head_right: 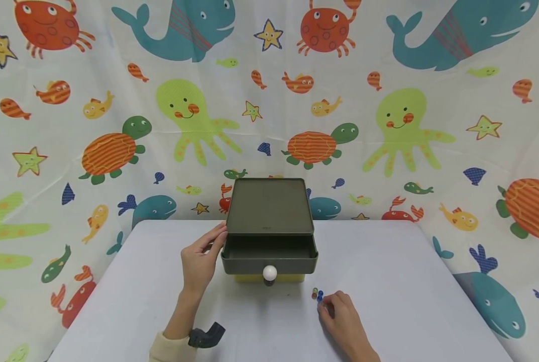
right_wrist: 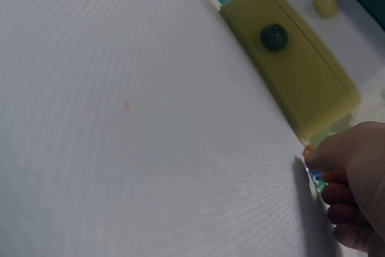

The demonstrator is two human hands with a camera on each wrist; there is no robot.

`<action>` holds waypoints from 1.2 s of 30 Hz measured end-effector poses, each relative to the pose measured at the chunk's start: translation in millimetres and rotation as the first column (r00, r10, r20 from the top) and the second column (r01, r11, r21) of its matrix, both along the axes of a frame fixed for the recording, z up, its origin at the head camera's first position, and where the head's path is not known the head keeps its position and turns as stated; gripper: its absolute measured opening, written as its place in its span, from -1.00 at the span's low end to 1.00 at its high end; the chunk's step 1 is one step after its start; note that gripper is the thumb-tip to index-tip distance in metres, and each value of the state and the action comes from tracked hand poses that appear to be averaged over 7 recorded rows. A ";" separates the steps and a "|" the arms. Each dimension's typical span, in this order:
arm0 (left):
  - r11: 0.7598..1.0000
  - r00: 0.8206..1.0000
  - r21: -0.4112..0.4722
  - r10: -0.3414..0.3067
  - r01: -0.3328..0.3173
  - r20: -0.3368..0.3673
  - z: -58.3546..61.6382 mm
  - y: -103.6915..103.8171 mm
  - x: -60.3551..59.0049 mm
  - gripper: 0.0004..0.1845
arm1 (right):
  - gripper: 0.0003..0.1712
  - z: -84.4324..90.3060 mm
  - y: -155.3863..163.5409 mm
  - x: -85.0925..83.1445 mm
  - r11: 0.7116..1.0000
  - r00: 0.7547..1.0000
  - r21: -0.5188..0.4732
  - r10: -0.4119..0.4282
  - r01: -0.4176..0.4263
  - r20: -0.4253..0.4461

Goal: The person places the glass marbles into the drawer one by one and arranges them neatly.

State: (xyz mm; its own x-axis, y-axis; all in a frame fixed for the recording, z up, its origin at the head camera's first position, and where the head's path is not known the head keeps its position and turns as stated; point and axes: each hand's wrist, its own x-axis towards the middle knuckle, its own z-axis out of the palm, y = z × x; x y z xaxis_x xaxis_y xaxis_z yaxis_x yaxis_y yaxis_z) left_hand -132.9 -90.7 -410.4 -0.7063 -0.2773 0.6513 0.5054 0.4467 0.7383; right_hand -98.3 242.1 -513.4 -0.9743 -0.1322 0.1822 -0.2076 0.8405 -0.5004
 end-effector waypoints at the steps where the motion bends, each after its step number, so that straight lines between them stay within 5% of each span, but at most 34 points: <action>1: 1.000 1.000 -0.003 0.001 -0.001 -0.004 0.2 0.1 0.1 -0.74 | -0.90 -0.1 -0.1 0.2 1.000 1.000 0.000 0.000 0.000 -0.006; 36: 1.000 1.000 0.010 -0.002 0.002 0.016 0.1 1.3 2.4 -0.72 | -0.92 2.6 -0.6 -0.2 0.999 0.995 0.006 -0.043 0.042 0.086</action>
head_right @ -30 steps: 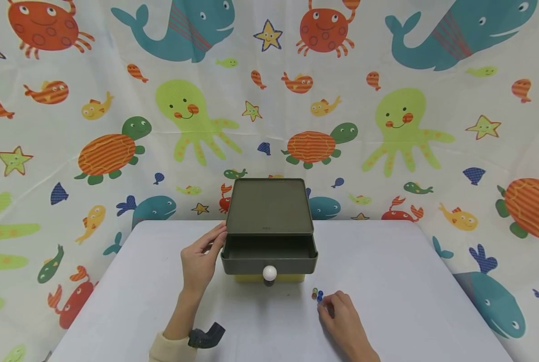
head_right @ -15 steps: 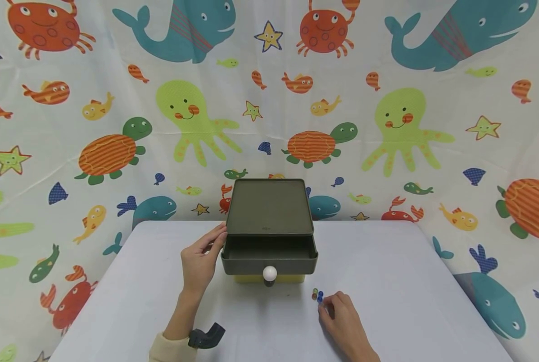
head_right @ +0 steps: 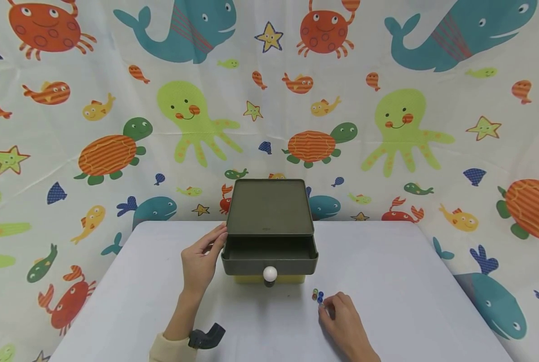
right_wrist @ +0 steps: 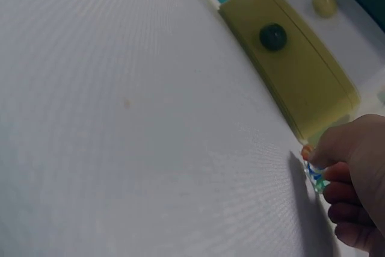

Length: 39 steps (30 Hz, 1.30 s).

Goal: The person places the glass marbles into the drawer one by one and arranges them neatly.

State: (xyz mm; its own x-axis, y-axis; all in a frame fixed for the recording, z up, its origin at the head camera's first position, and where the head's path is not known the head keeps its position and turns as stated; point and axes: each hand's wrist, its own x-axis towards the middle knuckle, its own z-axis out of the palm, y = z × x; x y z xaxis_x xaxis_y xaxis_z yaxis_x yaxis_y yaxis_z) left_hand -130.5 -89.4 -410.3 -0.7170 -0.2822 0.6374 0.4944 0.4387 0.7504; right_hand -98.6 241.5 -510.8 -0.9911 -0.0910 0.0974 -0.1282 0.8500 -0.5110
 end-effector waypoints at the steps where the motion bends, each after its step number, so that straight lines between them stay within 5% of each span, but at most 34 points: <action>1: 1.000 1.000 0.002 -0.001 0.001 0.001 0.2 0.0 -0.1 -0.72 | -0.92 0.2 0.2 0.0 1.000 1.000 0.000 0.001 -0.001 -0.002; 12: 1.000 1.000 -0.004 0.000 0.000 -0.007 -0.7 -0.6 -1.0 -0.73 | -0.88 3.1 1.8 2.6 1.000 0.993 -0.020 0.018 -0.021 -0.119; 25: 1.000 1.000 -0.010 0.008 -0.008 0.000 -0.5 -0.5 -1.0 -0.74 | -0.91 13.5 -0.5 2.7 1.000 0.999 -0.019 -0.002 0.001 -0.037; 39: 1.000 1.000 -0.025 0.012 -0.013 -0.014 -1.5 -1.6 -1.6 -0.74 | -0.82 16.3 -3.2 3.6 0.999 0.973 -0.039 0.019 -0.029 -0.231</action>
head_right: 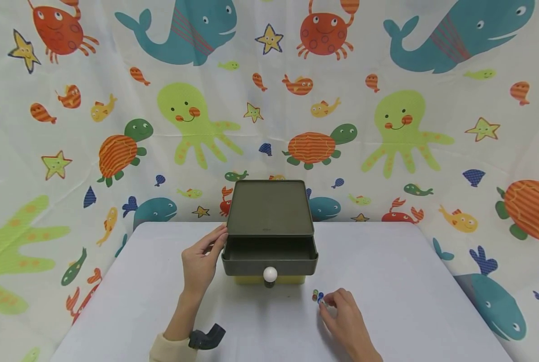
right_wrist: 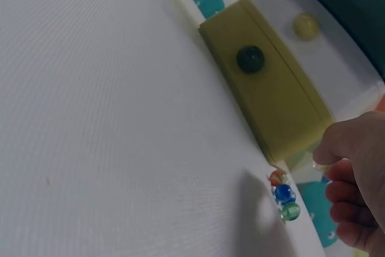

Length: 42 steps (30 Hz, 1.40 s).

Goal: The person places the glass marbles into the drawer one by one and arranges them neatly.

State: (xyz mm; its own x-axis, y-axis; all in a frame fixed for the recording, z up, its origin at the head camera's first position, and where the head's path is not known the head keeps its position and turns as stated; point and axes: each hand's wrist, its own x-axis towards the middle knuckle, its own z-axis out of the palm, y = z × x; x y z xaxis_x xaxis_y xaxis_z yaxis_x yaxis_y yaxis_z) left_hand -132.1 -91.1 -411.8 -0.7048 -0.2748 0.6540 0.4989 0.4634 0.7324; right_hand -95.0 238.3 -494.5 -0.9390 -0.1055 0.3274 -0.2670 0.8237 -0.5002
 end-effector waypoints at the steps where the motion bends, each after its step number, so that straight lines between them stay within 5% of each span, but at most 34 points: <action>1: 1.000 1.000 0.001 -0.001 0.001 0.003 0.2 0.0 0.1 -0.74 | -0.82 0.2 -0.2 0.0 1.000 1.000 -0.005 0.004 -0.004 -0.017; 16: 1.000 1.000 0.010 -0.008 0.008 0.002 -0.2 -1.1 -0.3 -0.74 | -0.70 5.4 0.1 -0.4 0.998 0.975 -0.024 0.047 -0.054 -0.217; 42: 1.000 1.000 0.005 -0.011 0.011 0.006 1.2 -2.0 0.0 -0.74 | -0.65 28.9 -3.0 0.7 0.989 0.931 -0.049 0.111 -0.137 -0.348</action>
